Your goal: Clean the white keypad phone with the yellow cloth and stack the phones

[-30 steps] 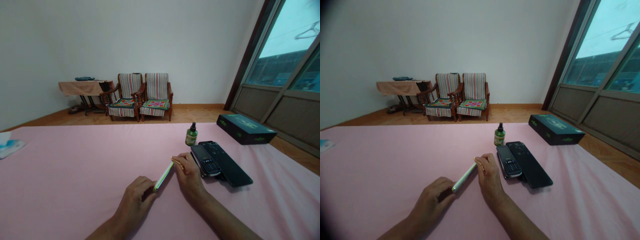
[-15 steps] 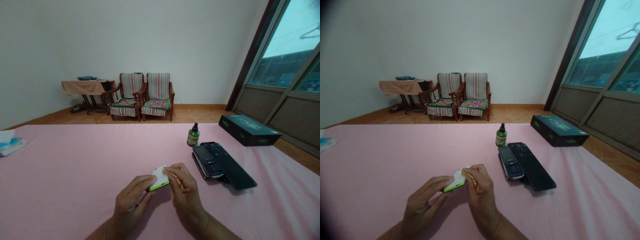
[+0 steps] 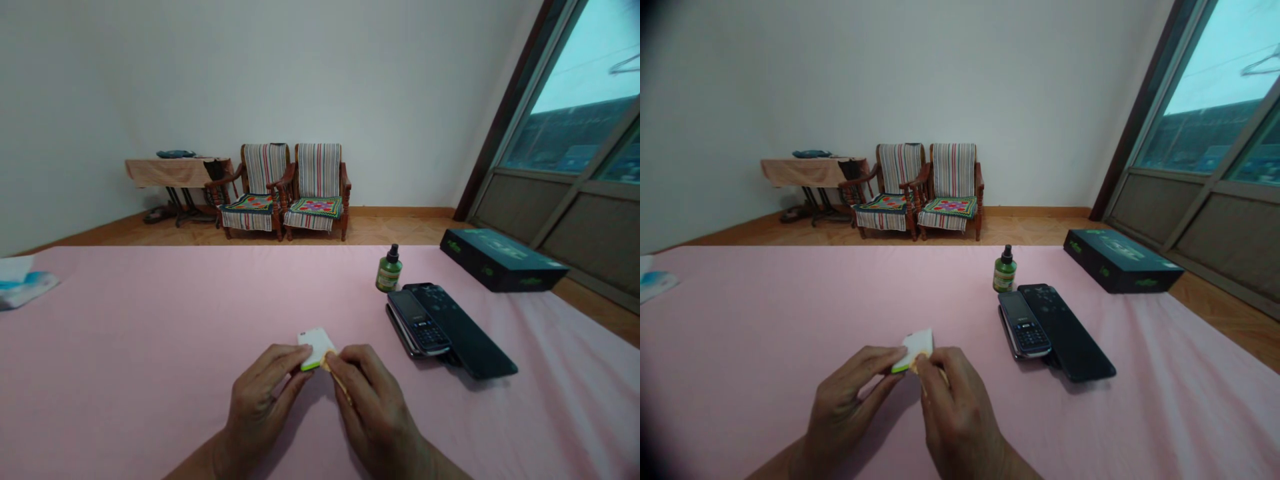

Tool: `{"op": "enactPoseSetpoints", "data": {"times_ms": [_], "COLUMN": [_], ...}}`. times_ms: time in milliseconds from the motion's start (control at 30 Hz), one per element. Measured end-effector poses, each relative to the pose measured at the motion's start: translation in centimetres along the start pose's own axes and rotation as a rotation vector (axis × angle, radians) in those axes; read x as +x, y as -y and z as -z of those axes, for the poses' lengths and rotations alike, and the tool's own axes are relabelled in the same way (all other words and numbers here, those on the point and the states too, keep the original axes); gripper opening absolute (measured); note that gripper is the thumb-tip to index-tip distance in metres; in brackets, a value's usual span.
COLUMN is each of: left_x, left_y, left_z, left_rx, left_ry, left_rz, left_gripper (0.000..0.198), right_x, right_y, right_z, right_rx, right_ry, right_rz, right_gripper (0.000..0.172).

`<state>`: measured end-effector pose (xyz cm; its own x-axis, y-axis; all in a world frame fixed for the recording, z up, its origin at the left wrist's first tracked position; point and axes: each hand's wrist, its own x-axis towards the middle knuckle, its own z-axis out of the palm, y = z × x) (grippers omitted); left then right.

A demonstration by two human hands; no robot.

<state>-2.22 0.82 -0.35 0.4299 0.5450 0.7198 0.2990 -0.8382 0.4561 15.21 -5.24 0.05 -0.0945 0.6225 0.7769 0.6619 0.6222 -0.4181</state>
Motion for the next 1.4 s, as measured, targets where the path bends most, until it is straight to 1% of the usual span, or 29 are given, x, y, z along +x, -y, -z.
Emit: {"op": "enactPoseSetpoints", "data": {"times_ms": [100,167,267,367,500,567,733,800,933,1000,1133,1200,1300,1400], "left_x": [-0.2,-0.2,0.0,0.1,0.2,0.2,0.1,0.1,0.2,0.3,0.2,0.1,-0.1,-0.2], "left_y": [-0.1,-0.1,-0.2,-0.1,0.1,0.1,0.1,0.2,0.3,0.2,0.1,0.0,-0.1,-0.1], "left_z": [-0.2,-0.2,-0.2,-0.1,-0.1,-0.1,0.1,0.1,0.1,0.0,0.0,-0.1,-0.2,-0.3], "left_rx": [-0.026,-0.045,-0.055,-0.055,-0.031,-0.021,-0.032,-0.023,-0.005,-0.001,-0.007,-0.008,-0.019,-0.039], "left_ry": [0.013,0.02,0.015,0.002,-0.017,-0.021,-0.006,-0.004,-0.026,-0.032,-0.026,-0.024,0.0,0.055], "left_rz": [0.02,0.03,0.025,0.003,0.005,0.0,-0.002,0.006,-0.012,-0.021,-0.021,-0.022,-0.042,-0.044], "left_gripper": [0.023,0.022,0.021,0.021,0.021,0.021,0.02,0.02,0.02,0.02,0.021,0.022,0.021,0.021], "right_x": [0.1,0.3,0.4,0.4,0.4,0.4,0.3,0.2,0.1,0.1,0.3,0.4,0.5,0.4], "right_y": [0.4,0.7,0.8,0.3,-0.4,-0.3,0.3,0.2,-0.4,-0.4,0.4,0.7,0.7,0.5], "right_z": [-0.4,-0.7,-0.9,-0.5,0.2,0.1,-0.6,-0.6,-0.3,-0.3,-0.7,-0.6,-0.3,-0.1], "right_rx": [-0.046,-0.064,-0.088,-0.131,-0.142,-0.128,-0.067,-0.052,-0.045,-0.043,-0.04,-0.03,-0.035,-0.045], "right_ry": [-0.004,-0.004,0.022,0.036,0.001,0.001,0.051,0.056,0.025,0.02,0.023,0.033,0.076,0.137], "right_rz": [0.065,0.129,0.177,0.161,0.066,0.044,0.13,0.093,-0.005,0.002,0.102,0.121,0.13,0.122], "right_gripper": [0.028,0.027,0.028,0.028,0.025,0.025,0.024,0.022,0.022,0.023,0.023,0.023,0.024,0.024]}}
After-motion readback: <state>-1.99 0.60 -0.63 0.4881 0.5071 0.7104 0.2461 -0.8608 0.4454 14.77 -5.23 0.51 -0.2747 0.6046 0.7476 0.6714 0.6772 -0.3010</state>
